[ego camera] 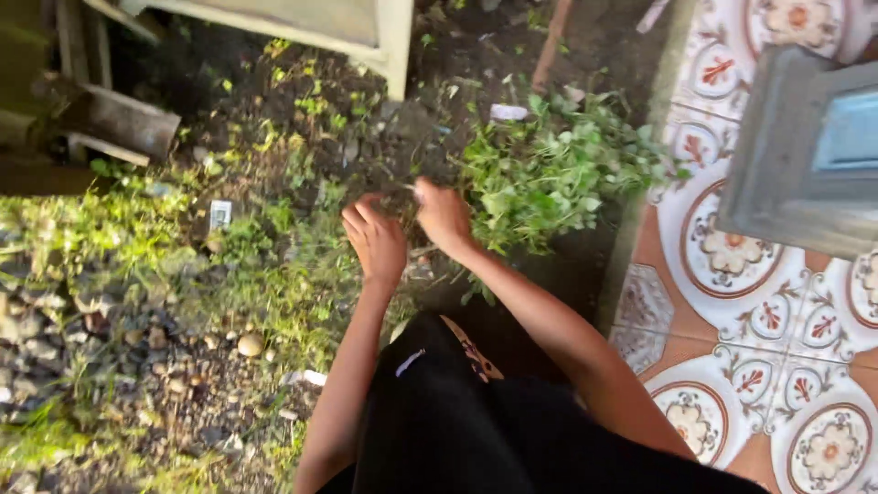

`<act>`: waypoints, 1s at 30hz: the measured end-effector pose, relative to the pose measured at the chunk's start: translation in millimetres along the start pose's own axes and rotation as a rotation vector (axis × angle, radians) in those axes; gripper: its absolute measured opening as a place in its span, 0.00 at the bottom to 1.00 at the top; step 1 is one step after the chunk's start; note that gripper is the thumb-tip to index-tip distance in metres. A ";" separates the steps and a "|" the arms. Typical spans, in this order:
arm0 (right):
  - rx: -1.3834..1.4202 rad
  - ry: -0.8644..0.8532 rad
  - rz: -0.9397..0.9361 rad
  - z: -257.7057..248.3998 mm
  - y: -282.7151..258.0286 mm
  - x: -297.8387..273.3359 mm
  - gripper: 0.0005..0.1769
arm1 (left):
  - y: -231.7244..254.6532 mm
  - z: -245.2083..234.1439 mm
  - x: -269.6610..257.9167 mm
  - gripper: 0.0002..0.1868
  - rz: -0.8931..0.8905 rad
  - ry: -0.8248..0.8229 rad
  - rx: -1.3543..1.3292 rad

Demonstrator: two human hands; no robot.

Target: The person is pulling weeds from a dirt patch in a backyard area.

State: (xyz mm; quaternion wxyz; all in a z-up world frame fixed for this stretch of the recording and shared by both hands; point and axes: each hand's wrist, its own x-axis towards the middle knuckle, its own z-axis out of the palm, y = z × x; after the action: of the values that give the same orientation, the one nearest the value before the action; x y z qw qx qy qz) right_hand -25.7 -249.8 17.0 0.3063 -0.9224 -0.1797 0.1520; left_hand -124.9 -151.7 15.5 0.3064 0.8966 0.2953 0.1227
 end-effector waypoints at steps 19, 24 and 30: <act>-0.472 -0.080 -0.272 -39.0 -40.0 25.7 0.31 | -39.5 -60.6 67.1 0.61 0.090 -0.547 0.782; -0.449 -0.124 -0.420 7.5 -50.1 30.4 0.24 | -54.8 -74.0 48.7 0.66 0.077 -0.828 0.991; -0.015 -0.535 -0.377 103.5 -6.2 19.1 0.11 | -145.5 -9.2 10.6 0.27 0.286 -0.177 0.740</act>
State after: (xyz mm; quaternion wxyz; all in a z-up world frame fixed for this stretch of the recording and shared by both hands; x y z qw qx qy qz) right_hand -50.7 -184.2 -61.8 0.2642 -0.8024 -0.4227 0.3280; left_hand -186.3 -48.1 -67.4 -0.0327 0.9855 0.1643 -0.0282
